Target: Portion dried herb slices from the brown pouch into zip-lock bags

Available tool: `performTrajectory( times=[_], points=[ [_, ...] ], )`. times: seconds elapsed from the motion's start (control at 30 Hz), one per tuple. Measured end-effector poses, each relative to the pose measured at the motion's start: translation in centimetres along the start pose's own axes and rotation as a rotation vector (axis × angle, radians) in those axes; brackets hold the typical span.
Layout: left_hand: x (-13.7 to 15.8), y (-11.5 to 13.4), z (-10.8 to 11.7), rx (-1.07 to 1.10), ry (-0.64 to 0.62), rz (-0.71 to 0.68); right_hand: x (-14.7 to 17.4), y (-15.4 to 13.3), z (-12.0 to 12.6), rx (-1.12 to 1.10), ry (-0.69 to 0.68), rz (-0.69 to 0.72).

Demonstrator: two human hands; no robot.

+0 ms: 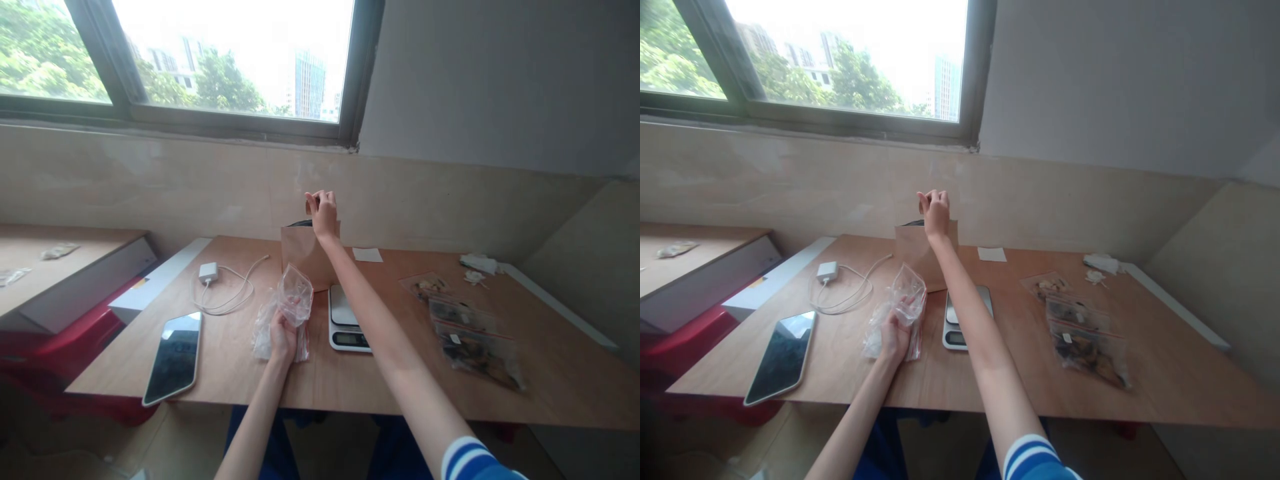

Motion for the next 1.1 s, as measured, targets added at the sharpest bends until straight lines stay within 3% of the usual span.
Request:
performTrajectory(
  times=[0.23, 0.57, 0.77, 0.87, 0.93, 1.03, 1.1],
  points=[
    [-0.1, 0.1, 0.1, 0.066, 0.021, 0.017, 2.2, 0.9, -1.4, 0.068, -0.145, 0.027],
    [0.2, 0.2, -0.1, 0.105, 0.035, 0.029, 4.4, 0.6, -0.1, 0.198, -0.262, 0.156],
    [0.2, 0.2, -0.2, 0.102, 0.032, 0.024, 6.4, 0.3, 1.7, 0.203, -0.178, 0.246],
    [0.2, 0.3, -0.3, 0.087, 0.028, 0.012, 8.4, -0.6, 2.9, 0.095, -0.187, 0.193],
    [0.3, 0.4, -0.5, 0.051, 0.003, -0.007, 10.6, -1.3, 3.4, -0.016, -0.296, 0.131],
    [0.7, 0.3, -0.9, -0.038, -0.062, -0.072, 14.6, -1.3, 3.9, -0.114, -0.447, -0.1],
    [0.9, 0.1, -1.0, -0.117, -0.105, -0.111, 16.9, -0.7, 4.6, -0.193, -0.476, -0.274]
  ],
)
Point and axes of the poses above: each hand's wrist, its own x-axis away from the middle knuckle, its own z-axis out of the back of the hand, y = z × x, the point moved 3 cm from there along -x, towards the middle knuckle, and after that the axes turned 8 degrees about x, right-handed, at the moved point
